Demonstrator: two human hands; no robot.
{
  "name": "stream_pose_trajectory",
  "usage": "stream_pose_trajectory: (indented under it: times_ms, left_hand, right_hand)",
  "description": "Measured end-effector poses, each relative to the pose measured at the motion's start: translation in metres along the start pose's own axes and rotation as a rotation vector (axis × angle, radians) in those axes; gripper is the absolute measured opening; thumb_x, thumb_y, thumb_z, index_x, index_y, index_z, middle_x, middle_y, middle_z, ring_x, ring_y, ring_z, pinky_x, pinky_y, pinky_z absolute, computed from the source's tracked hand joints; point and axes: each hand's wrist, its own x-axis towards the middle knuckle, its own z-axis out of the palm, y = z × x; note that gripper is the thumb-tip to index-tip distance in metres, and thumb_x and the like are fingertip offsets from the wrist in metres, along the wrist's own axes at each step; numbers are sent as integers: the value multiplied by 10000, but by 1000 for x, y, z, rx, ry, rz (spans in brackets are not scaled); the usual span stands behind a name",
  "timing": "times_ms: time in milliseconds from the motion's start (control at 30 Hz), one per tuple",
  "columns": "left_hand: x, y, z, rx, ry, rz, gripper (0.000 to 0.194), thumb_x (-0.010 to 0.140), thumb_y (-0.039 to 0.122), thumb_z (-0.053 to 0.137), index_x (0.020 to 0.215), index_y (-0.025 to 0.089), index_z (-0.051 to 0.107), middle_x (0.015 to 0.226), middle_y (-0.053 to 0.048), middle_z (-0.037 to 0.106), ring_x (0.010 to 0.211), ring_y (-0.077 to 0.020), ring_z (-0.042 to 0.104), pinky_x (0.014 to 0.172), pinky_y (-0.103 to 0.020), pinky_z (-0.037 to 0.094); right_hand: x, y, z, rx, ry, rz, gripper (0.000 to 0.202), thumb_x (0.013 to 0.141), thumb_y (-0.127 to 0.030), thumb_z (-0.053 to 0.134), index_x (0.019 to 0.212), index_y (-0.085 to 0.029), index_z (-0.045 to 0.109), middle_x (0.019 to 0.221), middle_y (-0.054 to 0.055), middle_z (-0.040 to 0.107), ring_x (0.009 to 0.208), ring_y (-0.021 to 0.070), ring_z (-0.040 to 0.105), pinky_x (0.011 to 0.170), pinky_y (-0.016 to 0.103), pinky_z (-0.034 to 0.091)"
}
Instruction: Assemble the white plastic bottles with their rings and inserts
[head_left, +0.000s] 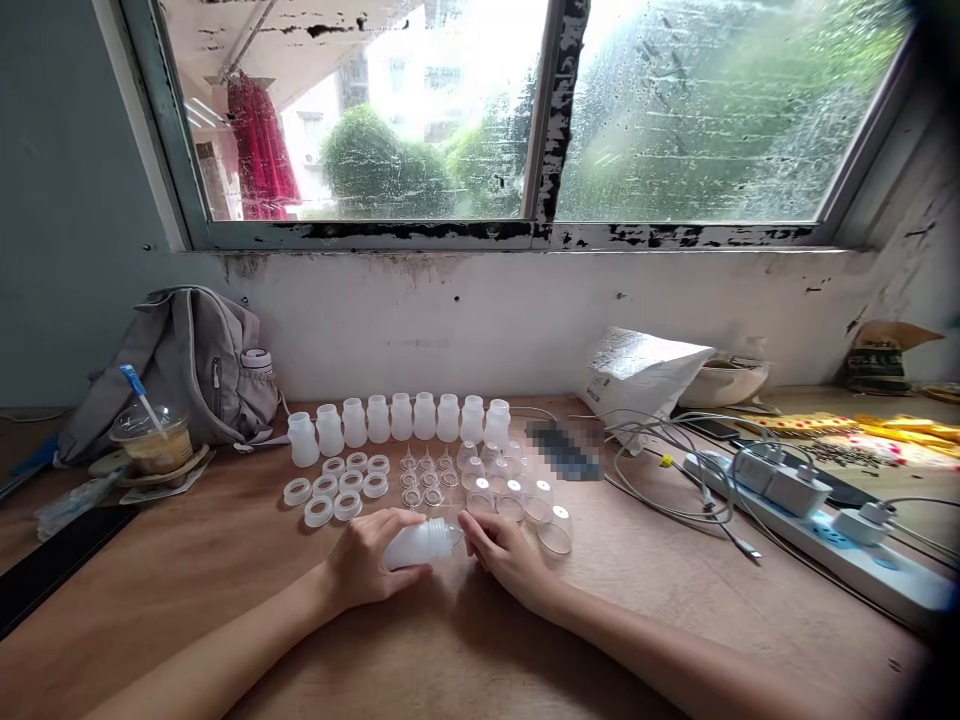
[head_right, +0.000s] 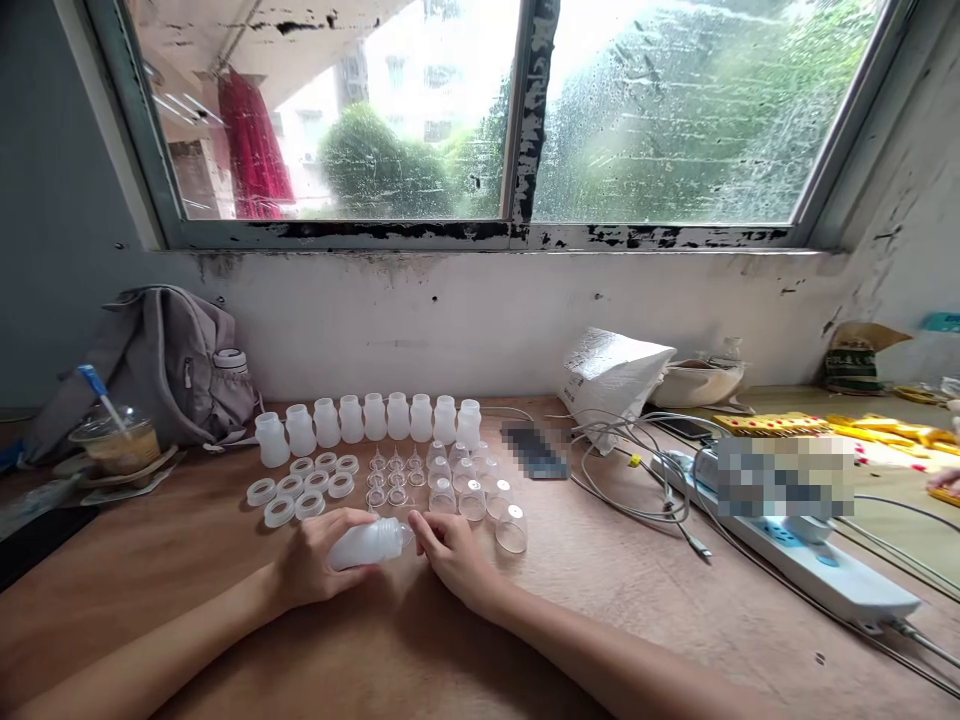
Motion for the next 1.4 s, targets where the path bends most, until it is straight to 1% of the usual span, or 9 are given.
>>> stream_pose_trajectory:
  times_ms: [167,500,600,700,867,1000,1133,1300,1400]
  left_hand:
    - [1,-1,-1,8,-11,13,448,675,370,610,1071,208,477,982,-53,614,861,-184,594,748,-290,490]
    - [2,2,-2,-13,-65,-54,437,687,374,601,1070,217,459,987,-41,608,868,-175,581,756,-284,472]
    - [4,6,-6,-43,-46,-171,415,695,379,591,1055,213,467,962,-34,611,832,-168,588,722,-271,482]
    - [7,9,-11,-93,-47,-232,380,713,367,573,1045,208,474,951,-27,611,818,-158,590,702,-256,486]
    - [7,5,-8,-80,-82,-108,437,676,384,605,1056,215,472,965,-31,616,823,-168,596,704,-264,487]
    - [4,1,-1,-14,-94,28,450,682,400,598,1070,217,463,966,-50,620,841,-193,599,721,-299,487]
    - [1,2,2,27,-85,72,440,703,399,582,1078,210,451,991,-60,614,860,-188,598,734,-297,490]
    - [1,8,3,32,-52,96,433,710,392,577,1080,199,459,977,-59,621,840,-176,606,721,-282,497]
    - [1,10,4,-3,-76,80,421,713,383,573,1079,199,475,984,-69,620,860,-186,599,747,-291,487]
  right_hand:
    - [-3,-7,-2,-49,8,-60,306,839,-443,366,670,-188,388,590,-39,428,547,90,399,502,204,310]
    - [0,1,0,-87,8,-108,355,858,-417,328,597,-178,358,537,-46,336,503,79,324,474,213,262]
    - [-4,-2,1,-57,-17,-134,230,811,-409,441,757,-186,430,671,-29,464,530,74,406,480,200,321]
    - [-6,-2,2,-36,-32,-175,259,761,-382,521,916,-202,419,894,16,506,570,70,469,498,201,384]
    - [-5,1,2,-46,-61,-260,434,745,-338,550,1122,-233,363,1026,50,484,612,69,502,511,200,419]
    - [-6,2,2,-124,-89,-300,319,746,-331,547,1026,-197,471,919,42,550,592,74,491,519,200,410]
    - [-8,2,2,-155,-91,-280,293,760,-359,524,988,-177,491,811,28,569,594,90,486,543,214,407]
    - [-12,-2,-1,-156,-58,-158,327,753,-426,524,973,-184,524,849,40,569,730,133,523,634,241,429]
    - [-10,-7,-8,-79,-166,-118,343,751,-452,513,966,-184,514,782,20,569,609,104,533,537,212,428]
